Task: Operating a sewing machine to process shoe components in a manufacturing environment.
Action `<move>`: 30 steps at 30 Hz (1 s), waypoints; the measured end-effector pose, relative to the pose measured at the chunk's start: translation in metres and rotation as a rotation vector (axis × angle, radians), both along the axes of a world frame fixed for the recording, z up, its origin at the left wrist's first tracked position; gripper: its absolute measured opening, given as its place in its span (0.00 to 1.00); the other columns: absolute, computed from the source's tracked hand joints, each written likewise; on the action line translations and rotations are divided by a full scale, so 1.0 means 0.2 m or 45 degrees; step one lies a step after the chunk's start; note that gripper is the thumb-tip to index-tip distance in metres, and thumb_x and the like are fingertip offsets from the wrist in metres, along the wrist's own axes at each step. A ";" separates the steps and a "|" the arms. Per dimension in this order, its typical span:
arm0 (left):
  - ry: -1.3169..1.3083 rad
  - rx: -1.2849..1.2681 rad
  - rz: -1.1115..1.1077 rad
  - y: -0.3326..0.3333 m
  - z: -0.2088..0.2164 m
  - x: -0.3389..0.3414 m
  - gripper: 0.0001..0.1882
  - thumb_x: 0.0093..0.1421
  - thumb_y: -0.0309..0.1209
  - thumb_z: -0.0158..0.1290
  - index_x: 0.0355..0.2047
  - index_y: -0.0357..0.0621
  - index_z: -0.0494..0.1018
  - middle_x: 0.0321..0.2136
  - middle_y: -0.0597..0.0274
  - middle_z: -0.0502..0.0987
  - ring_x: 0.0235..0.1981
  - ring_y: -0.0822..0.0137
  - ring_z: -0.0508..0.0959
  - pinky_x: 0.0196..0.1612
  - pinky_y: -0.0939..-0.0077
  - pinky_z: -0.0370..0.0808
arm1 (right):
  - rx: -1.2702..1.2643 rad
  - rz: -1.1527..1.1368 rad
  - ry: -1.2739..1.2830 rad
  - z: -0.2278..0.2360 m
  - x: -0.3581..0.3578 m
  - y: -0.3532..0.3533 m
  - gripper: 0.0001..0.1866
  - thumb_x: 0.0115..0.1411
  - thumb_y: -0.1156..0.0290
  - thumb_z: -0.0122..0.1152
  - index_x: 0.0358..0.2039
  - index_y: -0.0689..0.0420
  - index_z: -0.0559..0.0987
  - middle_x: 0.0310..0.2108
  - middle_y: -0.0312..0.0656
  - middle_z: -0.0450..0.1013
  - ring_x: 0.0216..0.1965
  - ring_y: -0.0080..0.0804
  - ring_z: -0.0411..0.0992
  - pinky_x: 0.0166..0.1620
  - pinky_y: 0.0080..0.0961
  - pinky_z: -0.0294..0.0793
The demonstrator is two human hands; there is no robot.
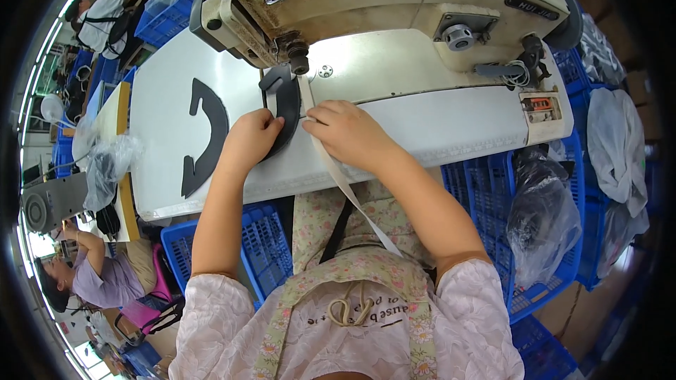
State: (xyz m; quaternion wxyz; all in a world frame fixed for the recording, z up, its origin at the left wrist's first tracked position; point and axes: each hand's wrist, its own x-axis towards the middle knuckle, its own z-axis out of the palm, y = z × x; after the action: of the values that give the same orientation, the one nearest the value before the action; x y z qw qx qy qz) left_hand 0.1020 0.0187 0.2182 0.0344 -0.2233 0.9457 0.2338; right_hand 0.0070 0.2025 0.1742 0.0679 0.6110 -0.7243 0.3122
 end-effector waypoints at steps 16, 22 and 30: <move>-0.210 -0.105 -0.189 -0.12 0.12 -0.11 0.15 0.52 0.37 0.50 0.24 0.34 0.76 0.21 0.44 0.75 0.24 0.49 0.75 0.32 0.62 0.71 | -0.108 -0.066 0.004 0.00 -0.05 -0.07 0.14 0.46 0.72 0.60 0.37 0.59 0.77 0.42 0.44 0.73 0.46 0.41 0.69 0.49 0.34 0.69; -0.179 -0.236 -0.210 -0.12 0.08 -0.15 0.18 0.55 0.41 0.49 0.24 0.38 0.77 0.24 0.45 0.76 0.29 0.47 0.76 0.34 0.60 0.72 | -0.079 0.033 -0.019 0.02 -0.04 -0.05 0.09 0.45 0.72 0.61 0.29 0.58 0.75 0.33 0.39 0.71 0.39 0.39 0.69 0.44 0.33 0.71; -0.402 -0.392 -0.260 -0.12 0.15 -0.20 0.19 0.57 0.44 0.44 0.29 0.44 0.79 0.28 0.53 0.79 0.33 0.53 0.78 0.40 0.60 0.73 | -0.100 -0.034 -0.035 0.01 -0.04 -0.08 0.11 0.45 0.73 0.60 0.32 0.59 0.76 0.38 0.41 0.72 0.43 0.39 0.70 0.46 0.32 0.71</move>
State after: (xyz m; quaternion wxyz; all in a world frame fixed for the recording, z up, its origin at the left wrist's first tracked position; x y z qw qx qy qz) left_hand 0.0625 -0.0044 0.2483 0.1707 -0.1630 0.9707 0.0444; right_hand -0.0016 0.1868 0.1752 0.0859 0.5938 -0.7205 0.3477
